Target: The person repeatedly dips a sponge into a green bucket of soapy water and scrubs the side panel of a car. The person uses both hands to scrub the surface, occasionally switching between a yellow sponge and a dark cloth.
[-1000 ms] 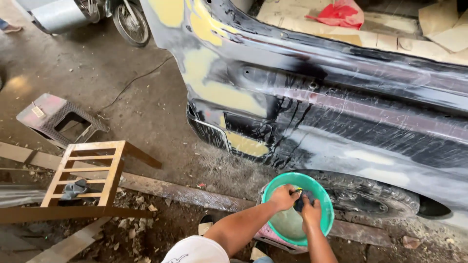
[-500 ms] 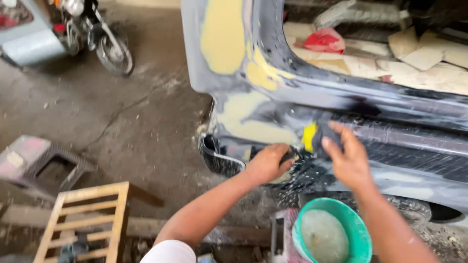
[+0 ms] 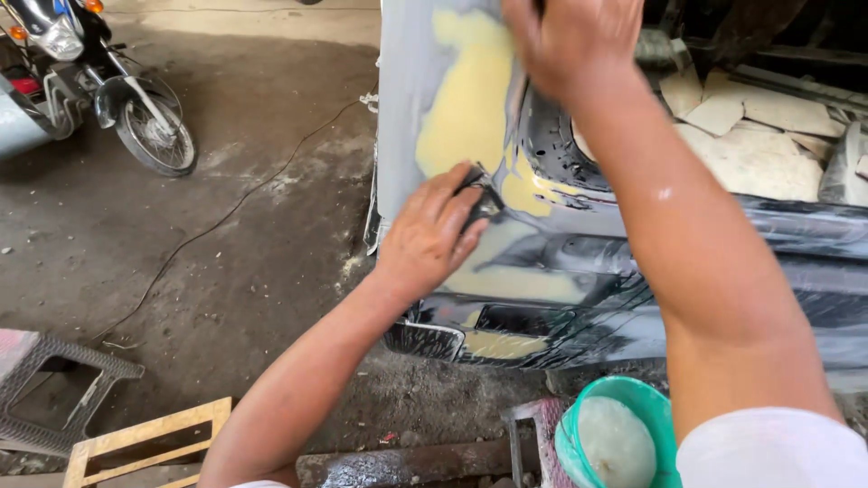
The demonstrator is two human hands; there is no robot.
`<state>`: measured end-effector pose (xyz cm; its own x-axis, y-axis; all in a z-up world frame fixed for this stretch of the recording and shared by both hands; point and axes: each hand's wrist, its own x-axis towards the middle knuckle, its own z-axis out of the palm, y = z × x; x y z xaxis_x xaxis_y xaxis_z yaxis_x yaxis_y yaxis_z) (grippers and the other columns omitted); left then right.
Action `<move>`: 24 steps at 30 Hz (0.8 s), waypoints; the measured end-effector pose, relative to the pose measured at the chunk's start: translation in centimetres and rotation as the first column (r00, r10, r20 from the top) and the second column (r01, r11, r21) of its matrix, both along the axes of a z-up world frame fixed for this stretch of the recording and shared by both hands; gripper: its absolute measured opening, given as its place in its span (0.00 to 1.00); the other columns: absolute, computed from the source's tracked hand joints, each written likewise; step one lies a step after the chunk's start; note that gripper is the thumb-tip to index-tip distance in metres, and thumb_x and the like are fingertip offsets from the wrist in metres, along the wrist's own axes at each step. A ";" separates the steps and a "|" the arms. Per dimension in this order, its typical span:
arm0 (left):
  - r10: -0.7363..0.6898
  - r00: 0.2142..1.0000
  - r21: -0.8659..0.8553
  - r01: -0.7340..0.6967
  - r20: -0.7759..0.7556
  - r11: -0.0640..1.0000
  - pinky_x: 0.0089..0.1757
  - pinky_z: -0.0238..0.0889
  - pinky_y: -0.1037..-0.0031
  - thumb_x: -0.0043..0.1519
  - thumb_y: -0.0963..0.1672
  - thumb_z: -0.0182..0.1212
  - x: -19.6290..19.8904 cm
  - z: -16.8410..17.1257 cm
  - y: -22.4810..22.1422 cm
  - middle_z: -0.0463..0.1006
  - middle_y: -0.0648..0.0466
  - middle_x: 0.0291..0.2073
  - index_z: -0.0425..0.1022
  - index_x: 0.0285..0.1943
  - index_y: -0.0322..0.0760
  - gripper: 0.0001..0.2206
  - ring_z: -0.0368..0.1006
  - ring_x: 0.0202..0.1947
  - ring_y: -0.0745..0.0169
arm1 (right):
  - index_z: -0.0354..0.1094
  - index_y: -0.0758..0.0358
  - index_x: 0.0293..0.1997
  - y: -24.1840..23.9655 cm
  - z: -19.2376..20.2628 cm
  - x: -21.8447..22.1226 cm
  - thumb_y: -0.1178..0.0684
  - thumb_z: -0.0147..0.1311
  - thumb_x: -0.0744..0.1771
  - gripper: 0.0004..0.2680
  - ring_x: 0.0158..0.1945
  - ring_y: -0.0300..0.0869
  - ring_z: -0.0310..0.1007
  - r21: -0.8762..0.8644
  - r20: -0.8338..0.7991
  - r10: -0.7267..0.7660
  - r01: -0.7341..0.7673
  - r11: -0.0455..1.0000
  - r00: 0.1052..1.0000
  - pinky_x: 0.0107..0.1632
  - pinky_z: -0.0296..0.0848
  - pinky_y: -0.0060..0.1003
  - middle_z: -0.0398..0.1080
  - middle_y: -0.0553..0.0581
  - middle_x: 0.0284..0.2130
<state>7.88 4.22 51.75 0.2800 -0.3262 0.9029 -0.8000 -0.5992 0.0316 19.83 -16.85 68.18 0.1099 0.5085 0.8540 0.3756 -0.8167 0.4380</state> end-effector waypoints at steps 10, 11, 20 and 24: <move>0.243 0.877 0.137 -0.324 0.415 0.936 0.64 0.60 0.55 0.65 0.44 0.62 4.4 4.9 0.1 0.67 0.43 0.69 0.72 0.62 0.33 0.18 0.65 0.68 0.41 | 0.69 0.50 0.66 -4.2 -14.8 -4.3 0.49 0.65 0.64 0.22 0.72 0.55 0.58 -0.297 -0.095 0.216 -0.235 0.925 0.972 0.72 0.57 0.58 0.63 0.54 0.67; 0.255 0.867 0.130 -0.338 0.429 0.932 0.64 0.60 0.55 0.65 0.44 0.62 4.9 4.6 0.2 0.67 0.43 0.69 0.72 0.62 0.33 0.18 0.65 0.68 0.41 | 0.69 0.50 0.66 -4.2 -14.6 -4.4 0.49 0.65 0.64 0.22 0.72 0.55 0.58 -0.303 -0.080 0.228 -0.242 0.922 0.970 0.72 0.57 0.58 0.63 0.54 0.67; 0.117 0.804 0.206 -0.285 0.583 0.936 0.61 0.63 0.60 0.67 0.42 0.59 9.3 15.8 -0.1 0.68 0.46 0.70 0.76 0.62 0.33 0.15 0.66 0.67 0.45 | 0.69 0.50 0.64 -4.0 -12.3 -4.2 0.48 0.59 0.66 0.18 0.69 0.50 0.62 -0.435 -0.140 0.200 -0.241 0.868 0.970 0.69 0.60 0.54 0.64 0.55 0.67; 0.062 0.784 0.156 -0.199 0.618 0.968 0.63 0.62 0.58 0.69 0.42 0.61 9.4 18.2 -0.5 0.67 0.45 0.69 0.75 0.62 0.30 0.13 0.66 0.67 0.42 | 0.70 0.47 0.63 -3.5 -13.1 -4.2 0.49 0.60 0.65 0.18 0.69 0.49 0.62 -0.384 -0.076 0.189 -0.203 0.900 0.979 0.70 0.59 0.53 0.65 0.51 0.66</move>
<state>17.27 3.77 69.99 -0.2468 -0.5193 0.8182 -0.5267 -0.6368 -0.5631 15.63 -20.31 55.09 0.0007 0.8133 0.5818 0.5320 -0.4929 0.6885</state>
